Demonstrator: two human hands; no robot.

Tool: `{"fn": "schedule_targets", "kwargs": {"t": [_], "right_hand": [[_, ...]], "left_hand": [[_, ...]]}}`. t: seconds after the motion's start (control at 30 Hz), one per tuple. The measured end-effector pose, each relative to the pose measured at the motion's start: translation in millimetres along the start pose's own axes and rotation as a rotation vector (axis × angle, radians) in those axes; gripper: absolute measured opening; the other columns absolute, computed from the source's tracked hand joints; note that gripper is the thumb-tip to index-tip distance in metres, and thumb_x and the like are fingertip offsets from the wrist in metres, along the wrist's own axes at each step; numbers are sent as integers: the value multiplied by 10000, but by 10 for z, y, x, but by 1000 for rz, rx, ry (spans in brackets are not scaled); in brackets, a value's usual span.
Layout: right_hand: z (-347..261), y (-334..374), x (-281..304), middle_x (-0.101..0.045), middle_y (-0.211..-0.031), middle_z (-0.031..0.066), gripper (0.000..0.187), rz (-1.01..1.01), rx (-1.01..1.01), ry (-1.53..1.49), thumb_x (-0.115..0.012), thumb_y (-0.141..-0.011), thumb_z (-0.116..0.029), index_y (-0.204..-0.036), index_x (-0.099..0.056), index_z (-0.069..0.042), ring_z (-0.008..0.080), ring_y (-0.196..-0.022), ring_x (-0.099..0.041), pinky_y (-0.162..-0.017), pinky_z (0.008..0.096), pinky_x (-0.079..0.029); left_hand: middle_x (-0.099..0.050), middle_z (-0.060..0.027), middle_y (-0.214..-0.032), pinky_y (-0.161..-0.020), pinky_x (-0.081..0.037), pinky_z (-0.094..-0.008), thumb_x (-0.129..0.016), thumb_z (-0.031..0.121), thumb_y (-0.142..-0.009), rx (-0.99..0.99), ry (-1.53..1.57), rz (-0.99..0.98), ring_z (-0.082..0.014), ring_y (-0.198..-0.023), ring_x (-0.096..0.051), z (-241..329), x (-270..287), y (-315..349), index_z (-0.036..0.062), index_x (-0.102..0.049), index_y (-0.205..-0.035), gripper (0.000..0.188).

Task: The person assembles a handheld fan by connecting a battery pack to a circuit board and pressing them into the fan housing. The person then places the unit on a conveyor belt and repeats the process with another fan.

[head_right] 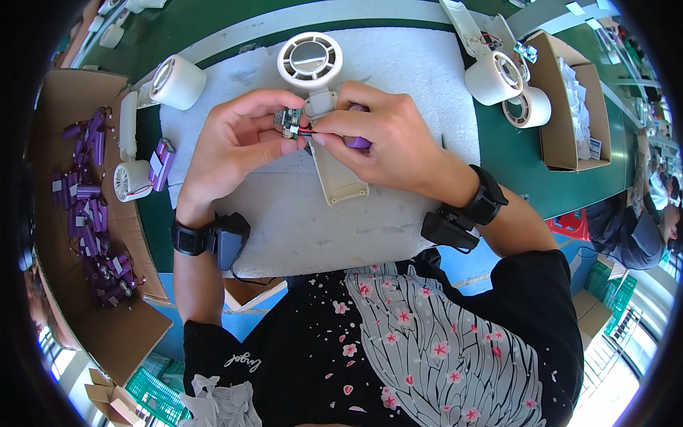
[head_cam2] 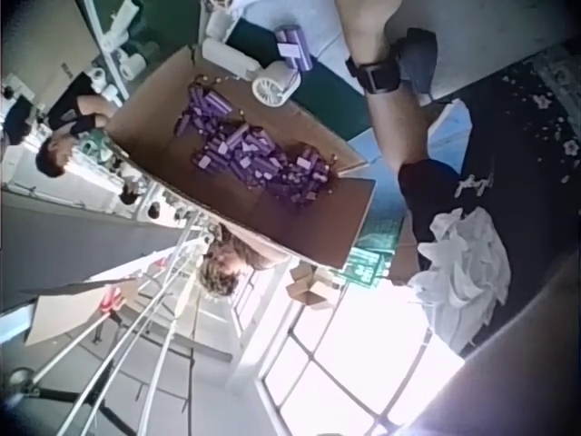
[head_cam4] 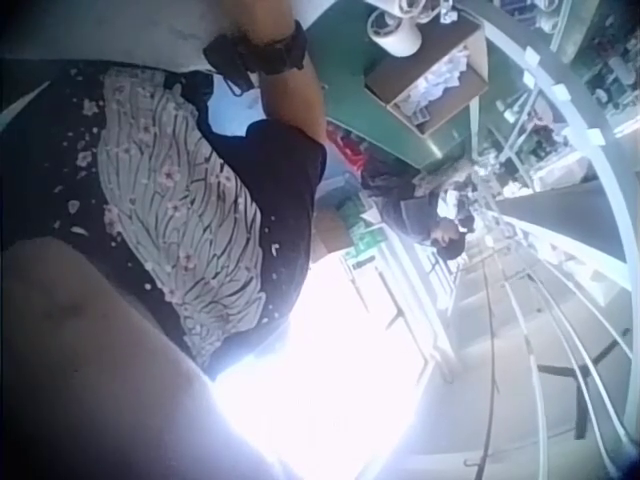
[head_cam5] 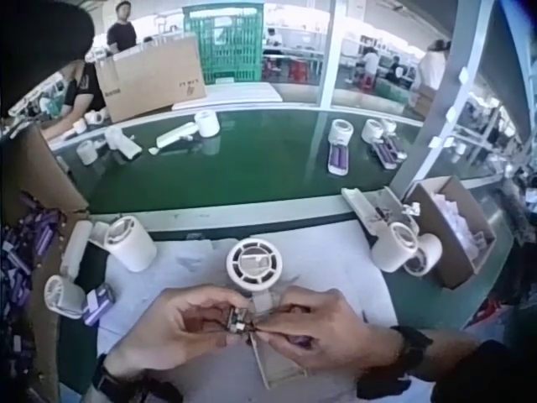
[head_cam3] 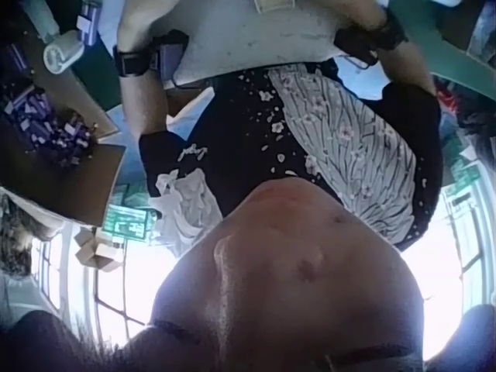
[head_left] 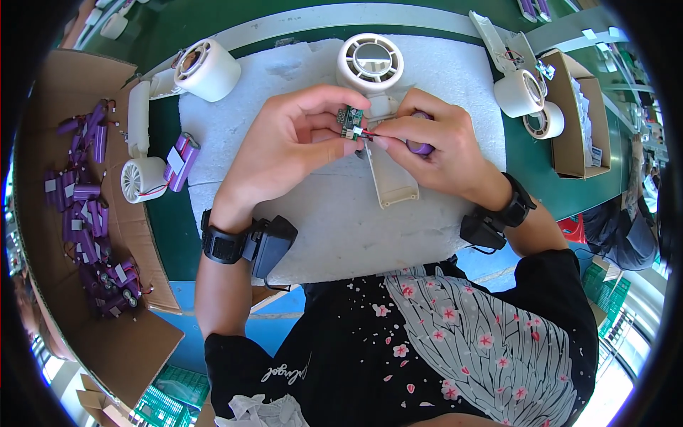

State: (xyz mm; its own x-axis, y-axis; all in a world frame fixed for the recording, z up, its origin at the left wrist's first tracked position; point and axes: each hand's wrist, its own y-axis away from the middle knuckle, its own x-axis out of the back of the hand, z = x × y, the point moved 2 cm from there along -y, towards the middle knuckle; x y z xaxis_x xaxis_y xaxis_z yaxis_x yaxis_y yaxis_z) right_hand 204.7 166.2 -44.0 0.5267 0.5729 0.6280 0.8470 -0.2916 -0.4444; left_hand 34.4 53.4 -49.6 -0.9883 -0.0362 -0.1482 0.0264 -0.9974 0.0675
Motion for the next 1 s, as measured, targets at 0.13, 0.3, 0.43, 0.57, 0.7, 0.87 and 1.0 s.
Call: {"fn": "schedule_targets", "kwargs": {"t": [0.13, 0.3, 0.43, 0.57, 0.7, 0.87, 1.0], "right_hand": [[-20, -8, 14, -533, -740, 51, 162, -12, -4, 13, -751, -744, -19, -901, -726, -50, 135, -550, -501, -474, 255, -381], [-1, 1, 9, -540, -743, 52, 157, -13, 17, 19, -749, -742, -20, -894, -723, -49, 138, -551, -511, -476, 257, -389], [-1, 0, 6, -543, -745, 55, 151, -21, 7, 16, -745, -744, -19, -890, -720, -46, 142, -555, -516, -479, 261, -394], [-3, 12, -7, -546, -749, 58, 136, -38, 0, 4, -741, -749, -20, -881, -712, -40, 148, -561, -522, -484, 264, -398], [-2, -7, 0, -548, -753, 59, 123, -46, 0, 0, -740, -753, -24, -869, -701, -34, 153, -566, -526, -490, 266, -402], [-10, -9, -2, -554, -756, 63, 112, -41, -2, 7, -738, -756, -27, -859, -692, -30, 162, -564, -524, -491, 273, -403], [20, -10, -19, -556, -747, 63, 113, -24, 43, -18, -725, -762, -14, -865, -679, -25, 168, -557, -518, -487, 273, -399]], "left_hand": [[-656, -96, -1051, -827, -540, -274, -670, -80, -824, 1, 6, 3, -154, -909, -660, 13, 42, -16, -8, -549, -1195, 397], [-657, -109, -1049, -824, -540, -273, -679, -72, -821, 15, 20, 12, -168, -912, -665, 15, 40, -23, -12, -547, -1159, 367], [-661, -111, -1040, -820, -543, -277, -683, -72, -818, 12, 1, 11, -172, -921, -666, 28, 43, -26, -12, -554, -1135, 347], [-669, -116, -1028, -816, -549, -282, -689, -73, -812, -12, -43, 17, -172, -916, -668, 25, 36, -11, -14, -560, -1126, 344], [-676, -121, -1018, -819, -553, -286, -687, -81, -810, -40, -75, 20, -171, -908, -670, 13, 34, -13, -17, -571, -1117, 335], [-679, -107, -1003, -826, -549, -278, -682, -85, -810, -52, -92, 66, -148, -906, -660, 11, 13, -6, -3, -615, -1114, 322], [-682, -70, -957, -810, -540, -250, -678, -73, -809, -29, -105, 122, -109, -883, -646, 13, -9, -9, 27, -657, -1126, 333]]}}
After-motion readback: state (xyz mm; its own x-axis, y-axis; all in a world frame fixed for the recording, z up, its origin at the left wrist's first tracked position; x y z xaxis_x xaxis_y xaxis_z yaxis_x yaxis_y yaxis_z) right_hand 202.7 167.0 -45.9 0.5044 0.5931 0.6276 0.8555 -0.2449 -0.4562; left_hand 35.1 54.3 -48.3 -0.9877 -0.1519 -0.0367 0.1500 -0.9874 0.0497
